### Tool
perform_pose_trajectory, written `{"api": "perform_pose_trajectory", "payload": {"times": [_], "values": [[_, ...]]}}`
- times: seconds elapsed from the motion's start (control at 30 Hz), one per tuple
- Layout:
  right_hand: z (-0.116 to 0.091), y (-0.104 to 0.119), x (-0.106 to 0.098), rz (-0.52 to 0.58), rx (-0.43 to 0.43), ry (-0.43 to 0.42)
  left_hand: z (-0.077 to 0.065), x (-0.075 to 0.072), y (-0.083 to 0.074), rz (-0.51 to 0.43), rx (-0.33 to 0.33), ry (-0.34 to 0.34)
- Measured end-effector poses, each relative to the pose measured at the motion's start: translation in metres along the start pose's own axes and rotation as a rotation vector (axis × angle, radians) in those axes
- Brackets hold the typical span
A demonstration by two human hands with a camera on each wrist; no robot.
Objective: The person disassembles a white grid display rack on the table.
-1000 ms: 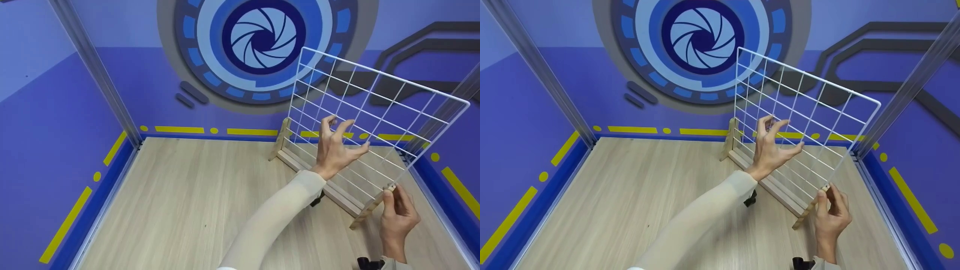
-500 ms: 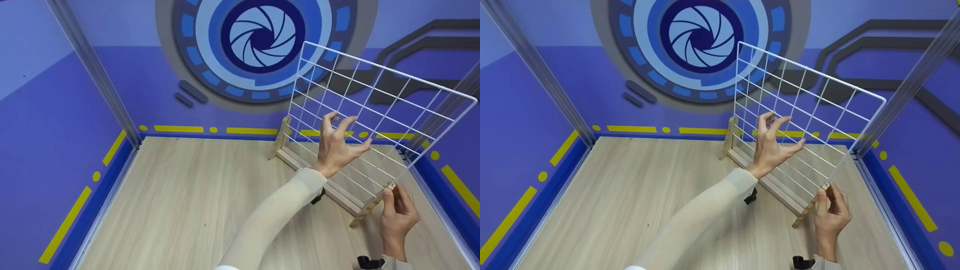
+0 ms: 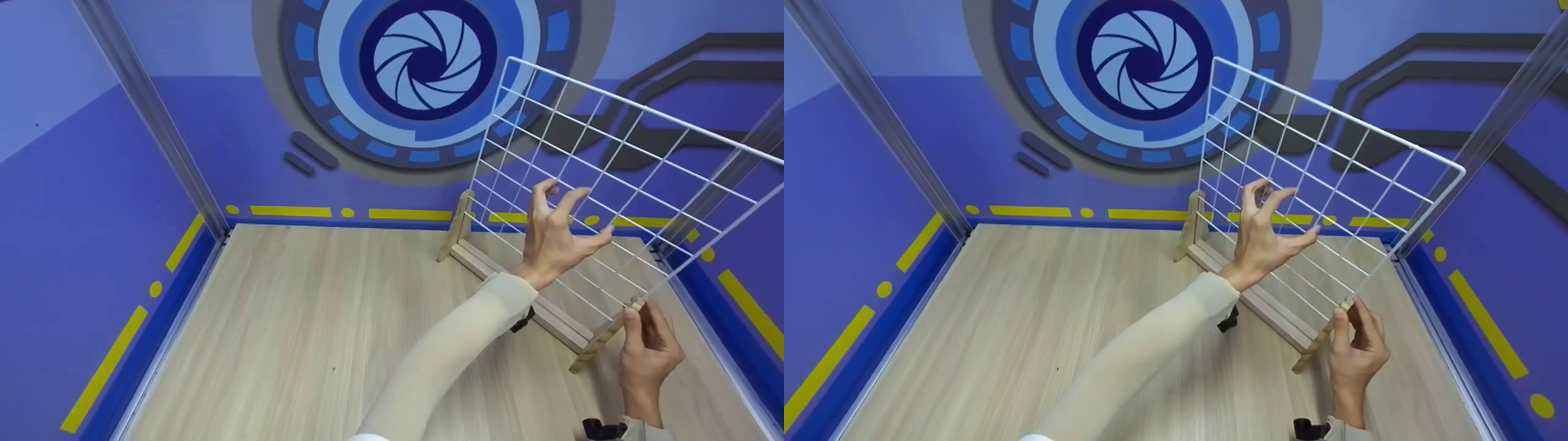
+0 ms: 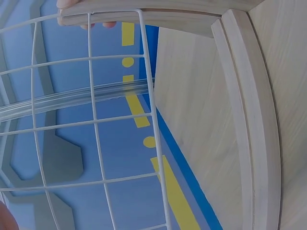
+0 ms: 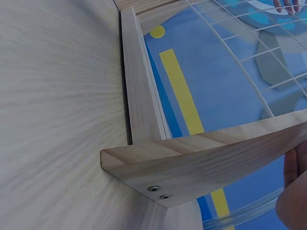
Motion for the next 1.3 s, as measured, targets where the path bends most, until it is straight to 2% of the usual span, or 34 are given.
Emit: {"api": "perform_pose_trajectory", "payload": {"times": [0.2, 0.43, 0.67, 0.83, 1.1, 1.3], "values": [[0.000, -0.009, -0.005, 0.074, 0.008, 0.010, 0.005, -0.002, 0.000, -0.002, -0.010, 0.005], [0.002, -0.008, -0.006, 0.042, 0.004, 0.029, 0.016, -0.010, -0.002, -0.012, -0.034, -0.001], [0.001, -0.008, -0.009, 0.003, -0.004, 0.014, 0.017, -0.011, -0.003, -0.021, -0.050, 0.017], [0.001, -0.009, -0.009, 0.068, 0.007, 0.004, 0.019, -0.012, -0.007, -0.015, -0.042, 0.029], [0.001, -0.008, -0.006, -0.012, -0.006, 0.023, 0.025, -0.016, -0.012, -0.008, -0.018, 0.015], [0.001, -0.008, -0.005, 0.019, 0.020, 0.008, 0.027, -0.019, -0.012, 0.006, -0.015, 0.014]]}}
Point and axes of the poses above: each hand's wrist, its own z-axis towards the middle knuckle, its own x-axis out of the palm, y = z × x, the point moved 10 cm from there along z, towards the middle knuckle, and after that the axes turned 11 degrees about z, right-handed, at the moved point
